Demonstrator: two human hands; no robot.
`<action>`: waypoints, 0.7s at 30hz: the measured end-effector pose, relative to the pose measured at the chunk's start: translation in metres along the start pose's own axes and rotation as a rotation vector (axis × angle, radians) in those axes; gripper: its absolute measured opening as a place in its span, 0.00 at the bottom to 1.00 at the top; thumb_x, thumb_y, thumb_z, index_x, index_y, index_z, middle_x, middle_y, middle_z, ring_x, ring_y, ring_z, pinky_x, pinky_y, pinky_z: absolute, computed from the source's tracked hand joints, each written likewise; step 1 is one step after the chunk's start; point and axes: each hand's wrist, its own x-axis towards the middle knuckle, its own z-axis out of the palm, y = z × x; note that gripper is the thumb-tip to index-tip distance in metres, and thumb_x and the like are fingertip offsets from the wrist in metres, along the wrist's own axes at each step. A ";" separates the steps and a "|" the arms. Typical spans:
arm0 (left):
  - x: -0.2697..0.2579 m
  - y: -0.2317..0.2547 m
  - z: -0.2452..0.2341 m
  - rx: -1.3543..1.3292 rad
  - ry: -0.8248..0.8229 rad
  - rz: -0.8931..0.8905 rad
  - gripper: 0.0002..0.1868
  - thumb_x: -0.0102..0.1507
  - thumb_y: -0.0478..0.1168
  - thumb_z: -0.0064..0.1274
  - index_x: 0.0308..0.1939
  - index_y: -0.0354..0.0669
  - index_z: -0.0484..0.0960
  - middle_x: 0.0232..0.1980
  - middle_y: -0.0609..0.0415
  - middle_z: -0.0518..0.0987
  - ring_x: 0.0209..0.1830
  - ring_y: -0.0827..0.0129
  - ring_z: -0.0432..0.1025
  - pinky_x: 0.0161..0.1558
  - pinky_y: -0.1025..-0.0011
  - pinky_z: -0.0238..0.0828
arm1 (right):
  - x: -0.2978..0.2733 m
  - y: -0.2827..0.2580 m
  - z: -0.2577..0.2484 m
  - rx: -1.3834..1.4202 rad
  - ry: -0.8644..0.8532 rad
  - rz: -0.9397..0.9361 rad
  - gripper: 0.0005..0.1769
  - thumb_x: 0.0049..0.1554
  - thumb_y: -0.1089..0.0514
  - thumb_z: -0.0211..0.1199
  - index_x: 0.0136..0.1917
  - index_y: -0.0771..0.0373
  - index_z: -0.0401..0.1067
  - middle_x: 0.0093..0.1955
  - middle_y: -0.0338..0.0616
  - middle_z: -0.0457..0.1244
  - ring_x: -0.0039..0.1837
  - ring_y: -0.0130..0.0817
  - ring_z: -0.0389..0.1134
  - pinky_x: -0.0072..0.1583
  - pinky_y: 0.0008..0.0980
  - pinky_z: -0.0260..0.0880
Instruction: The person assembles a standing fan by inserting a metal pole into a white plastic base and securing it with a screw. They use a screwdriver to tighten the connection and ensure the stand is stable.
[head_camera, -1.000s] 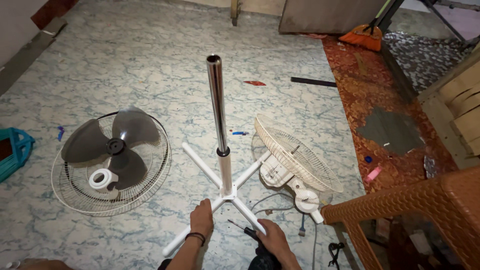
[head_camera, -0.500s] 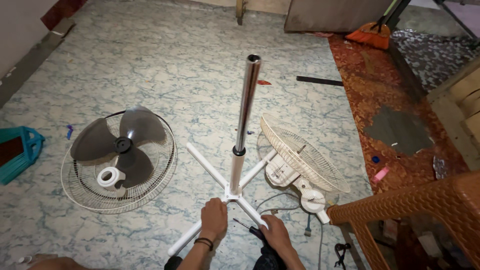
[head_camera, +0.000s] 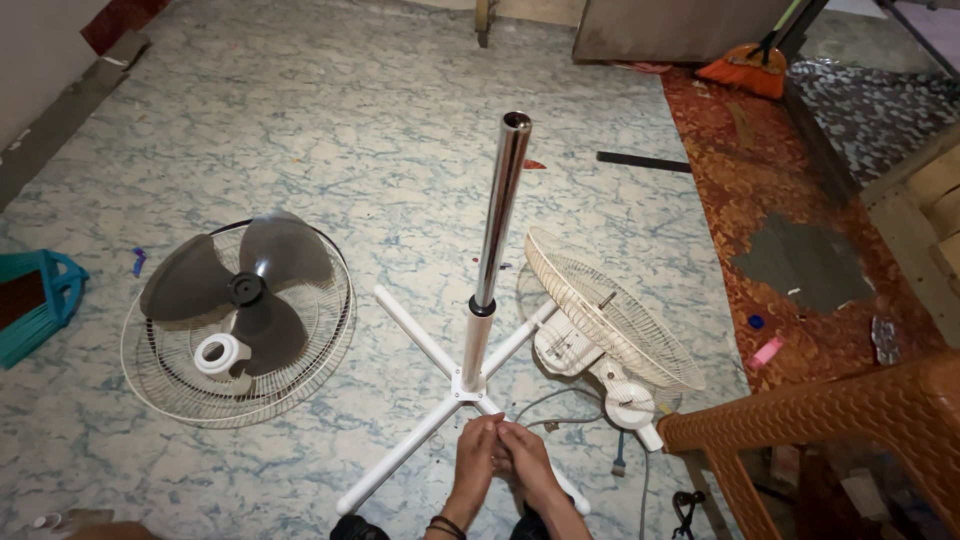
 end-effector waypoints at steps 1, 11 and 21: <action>0.000 -0.001 0.001 0.049 0.003 0.023 0.23 0.70 0.49 0.42 0.54 0.38 0.85 0.56 0.45 0.78 0.56 0.58 0.74 0.59 0.63 0.69 | 0.002 0.004 0.001 0.039 -0.021 -0.005 0.17 0.65 0.55 0.59 0.62 0.68 0.73 0.41 0.39 0.66 0.38 0.24 0.65 0.40 0.25 0.65; 0.013 -0.004 -0.013 0.404 0.026 0.040 0.21 0.68 0.47 0.43 0.61 0.53 0.84 0.64 0.45 0.73 0.61 0.53 0.69 0.64 0.63 0.65 | 0.010 0.004 0.009 0.221 -0.074 0.125 0.14 0.64 0.57 0.57 0.59 0.66 0.74 0.47 0.41 0.69 0.45 0.28 0.69 0.47 0.31 0.72; 0.022 0.047 -0.030 0.493 0.154 -0.001 0.19 0.63 0.41 0.54 0.57 0.45 0.82 0.55 0.51 0.80 0.57 0.59 0.73 0.60 0.62 0.69 | 0.039 0.002 0.005 0.201 -0.119 0.019 0.14 0.65 0.58 0.62 0.58 0.71 0.75 0.42 0.43 0.69 0.38 0.27 0.65 0.39 0.26 0.66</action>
